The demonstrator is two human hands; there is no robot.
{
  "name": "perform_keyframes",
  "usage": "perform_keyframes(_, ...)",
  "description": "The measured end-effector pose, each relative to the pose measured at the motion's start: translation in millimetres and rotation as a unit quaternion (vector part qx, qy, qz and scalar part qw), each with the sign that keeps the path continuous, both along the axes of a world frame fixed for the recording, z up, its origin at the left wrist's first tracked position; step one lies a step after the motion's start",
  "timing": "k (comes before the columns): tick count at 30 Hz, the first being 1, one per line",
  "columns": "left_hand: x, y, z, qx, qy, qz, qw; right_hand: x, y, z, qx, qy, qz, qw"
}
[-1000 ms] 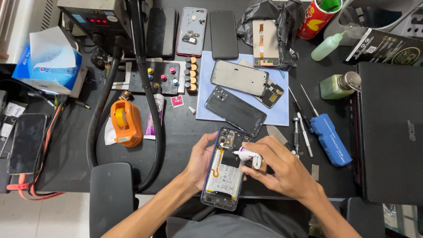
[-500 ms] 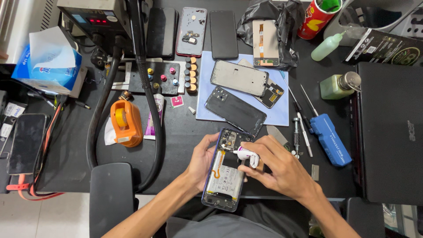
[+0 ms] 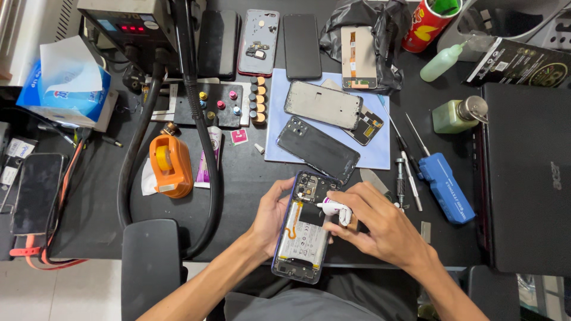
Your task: The person applies adhesive from a tube to the edges of a smartphone back cover and the internal frame of a disassembled phone. The person handles the back cover and the phone chassis while working at a cluttered desk.
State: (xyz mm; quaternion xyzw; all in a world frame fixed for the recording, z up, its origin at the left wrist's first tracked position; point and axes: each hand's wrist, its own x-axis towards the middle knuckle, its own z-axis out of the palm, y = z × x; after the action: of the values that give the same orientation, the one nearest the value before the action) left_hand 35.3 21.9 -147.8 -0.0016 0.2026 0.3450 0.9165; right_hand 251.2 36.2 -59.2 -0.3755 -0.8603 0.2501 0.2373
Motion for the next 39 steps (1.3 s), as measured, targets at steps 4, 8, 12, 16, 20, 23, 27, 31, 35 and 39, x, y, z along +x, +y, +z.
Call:
perform_keyframes(4, -0.5, 0.4, 1.0, 0.008, -0.004, -0.001, 1.0, 0.5, 1.1, 0.2, 0.002, 0.005, 0.0, 1.0)
perform_keyframes(8, -0.5, 0.4, 2.5, 0.017, -0.011, -0.002, 1.0, 1.5, 1.1, 0.9, -0.016, -0.012, -0.008, 1.0)
perform_keyframes(12, -0.8, 0.9, 3.4, 0.004, -0.002, 0.002, 1.0, 2.5, 2.3, 1.7, 0.008, 0.005, 0.006, 1.0)
perform_keyframes(16, -0.9, 2.1, 3.3, 0.004, 0.0, 0.002, 1.0, 2.6, 2.6, 2.1, 0.003, -0.004, -0.002, 1.0)
perform_keyframes(20, -0.9, 2.0, 3.2, 0.001, 0.004, 0.002, 1.0, 3.5, 3.0, 3.3, 0.004, 0.008, 0.005, 1.0)
perform_keyframes(23, -0.7, 2.0, 3.5, -0.002, 0.006, 0.005, 1.0, 3.5, 3.1, 4.0, -0.015, 0.002, 0.001, 1.0)
perform_keyframes(27, -0.8, 2.7, 4.1, -0.007, 0.008, 0.002, 1.0, 3.3, 2.6, 4.6, -0.008, -0.008, -0.005, 1.0)
perform_keyframes(31, -2.4, 3.1, 4.7, -0.007, 0.015, 0.0, 1.0, 4.5, 3.8, 5.4, 0.009, 0.002, 0.0, 1.0)
perform_keyframes(35, -2.2, 2.7, 4.4, -0.011, 0.012, 0.001, 1.0, 4.2, 3.4, 5.3, -0.007, -0.003, -0.008, 1.0)
perform_keyframes(39, -1.3, 2.1, 3.3, -0.009, 0.015, 0.004, 1.0, 2.6, 3.3, 4.4, 0.014, 0.008, 0.01, 1.0)
